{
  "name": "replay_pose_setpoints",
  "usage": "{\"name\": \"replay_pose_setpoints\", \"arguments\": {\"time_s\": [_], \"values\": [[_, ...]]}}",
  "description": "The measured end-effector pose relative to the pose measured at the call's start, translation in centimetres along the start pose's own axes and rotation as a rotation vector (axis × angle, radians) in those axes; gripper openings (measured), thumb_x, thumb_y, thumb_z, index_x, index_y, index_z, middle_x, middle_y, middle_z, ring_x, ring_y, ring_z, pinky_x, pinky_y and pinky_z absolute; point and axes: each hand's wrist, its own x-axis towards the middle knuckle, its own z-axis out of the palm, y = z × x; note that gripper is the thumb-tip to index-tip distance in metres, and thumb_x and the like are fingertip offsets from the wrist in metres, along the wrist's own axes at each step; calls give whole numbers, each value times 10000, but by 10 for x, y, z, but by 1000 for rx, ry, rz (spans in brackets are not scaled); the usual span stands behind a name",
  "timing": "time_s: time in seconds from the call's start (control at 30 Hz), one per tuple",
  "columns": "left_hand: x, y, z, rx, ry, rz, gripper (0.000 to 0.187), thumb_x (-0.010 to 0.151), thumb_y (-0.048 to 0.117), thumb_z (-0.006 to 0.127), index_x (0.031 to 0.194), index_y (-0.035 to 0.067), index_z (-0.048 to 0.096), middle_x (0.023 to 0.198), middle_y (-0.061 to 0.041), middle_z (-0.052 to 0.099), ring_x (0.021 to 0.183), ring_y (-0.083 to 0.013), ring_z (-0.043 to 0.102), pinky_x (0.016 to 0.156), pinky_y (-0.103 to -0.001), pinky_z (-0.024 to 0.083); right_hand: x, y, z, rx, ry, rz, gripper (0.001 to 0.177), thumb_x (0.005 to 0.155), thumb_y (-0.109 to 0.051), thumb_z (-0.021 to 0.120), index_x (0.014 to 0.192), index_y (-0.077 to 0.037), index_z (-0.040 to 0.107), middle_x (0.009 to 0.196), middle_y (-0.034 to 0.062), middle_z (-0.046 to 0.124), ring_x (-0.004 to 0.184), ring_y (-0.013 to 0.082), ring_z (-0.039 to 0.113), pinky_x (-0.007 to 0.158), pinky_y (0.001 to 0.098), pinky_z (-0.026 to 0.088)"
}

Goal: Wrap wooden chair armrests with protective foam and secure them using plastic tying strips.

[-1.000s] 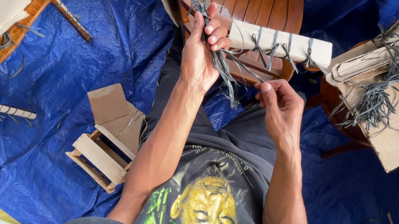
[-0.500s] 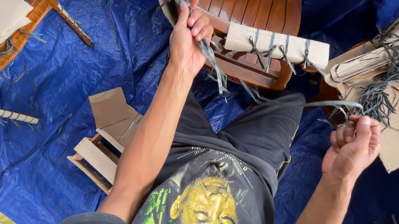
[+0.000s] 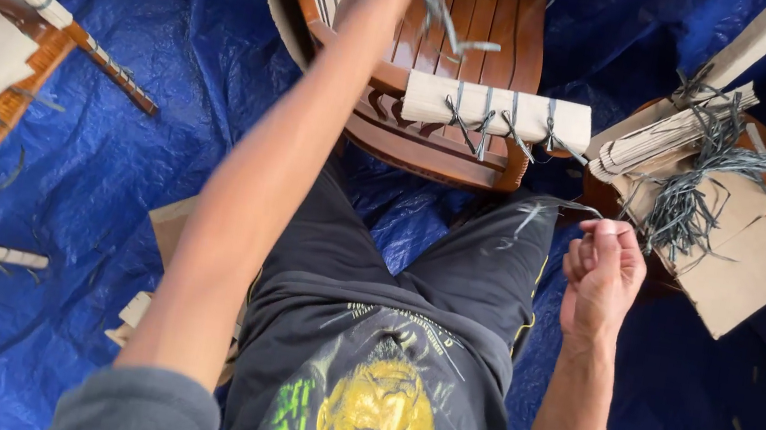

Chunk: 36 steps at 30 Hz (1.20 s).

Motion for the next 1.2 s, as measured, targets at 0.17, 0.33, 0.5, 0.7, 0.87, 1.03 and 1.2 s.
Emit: {"name": "replay_pose_setpoints", "arguments": {"time_s": [0.17, 0.33, 0.5, 0.7, 0.87, 1.03, 1.2], "values": [[-200, 30, -28, -262, -495, -334, 175, 1074, 129, 608, 1157, -9, 678, 985, -90, 729, 737, -122, 673, 598, -243, 511, -9, 4, 14, 19, -50, 145, 198, 1092, -178, 551, 952, -47, 602, 611, -65, 376, 485, 33, 286, 452, 218, 208], [-266, 145, -36, -201, -779, -150, 628, 876, -64, 588, 1473, 103, 485, 1368, -47, 626, 815, -92, 690, 755, -268, 589, -14, -14, 38, -8, -185, 145, 197, 1090, -172, 559, 964, -25, 598, 629, -66, 382, 511, 26, 282, 479, 220, 204], [-278, 168, -40, -119, -856, -106, 604, 898, -20, 696, 1468, 79, 522, 1225, -51, 692, 857, -78, 676, 781, -260, 575, -11, -13, 50, -36, -227, 131, 197, 1093, -176, 564, 969, -27, 600, 638, -75, 386, 523, 19, 286, 493, 219, 198], [-292, 144, -42, -206, -803, -310, 274, 1017, 115, 683, 1260, -8, 708, 973, -44, 730, 813, -69, 633, 745, -244, 549, -5, 9, 53, -128, -225, 35, 231, 1127, -220, 559, 1059, -10, 625, 770, -30, 508, 660, 50, 415, 614, 219, 325], [-292, 130, -49, -485, -666, -464, 316, 1079, 256, 597, 1183, -15, 724, 962, -44, 722, 810, -75, 639, 736, -231, 531, -6, 35, 55, -329, -126, -193, 364, 1154, -313, 434, 1293, -3, 567, 1192, 64, 688, 1078, 145, 651, 976, 293, 521], [-292, 127, -53, -594, -576, -548, 355, 1087, 311, 576, 1144, -14, 709, 942, -40, 698, 789, -81, 610, 712, -232, 505, -34, 67, 62, -304, -533, 141, 421, 1111, -377, 416, 1230, -6, 576, 1049, 45, 694, 931, 141, 689, 889, 293, 555], [-284, 125, -63, -649, -512, -550, 349, 1104, 312, 548, 1096, -8, 686, 911, -26, 653, 753, -79, 565, 669, -226, 465, -45, 77, 63, -488, -413, 123, 302, 1116, -309, 547, 1054, -26, 632, 768, -45, 485, 686, 64, 400, 594, 250, 339]]}}
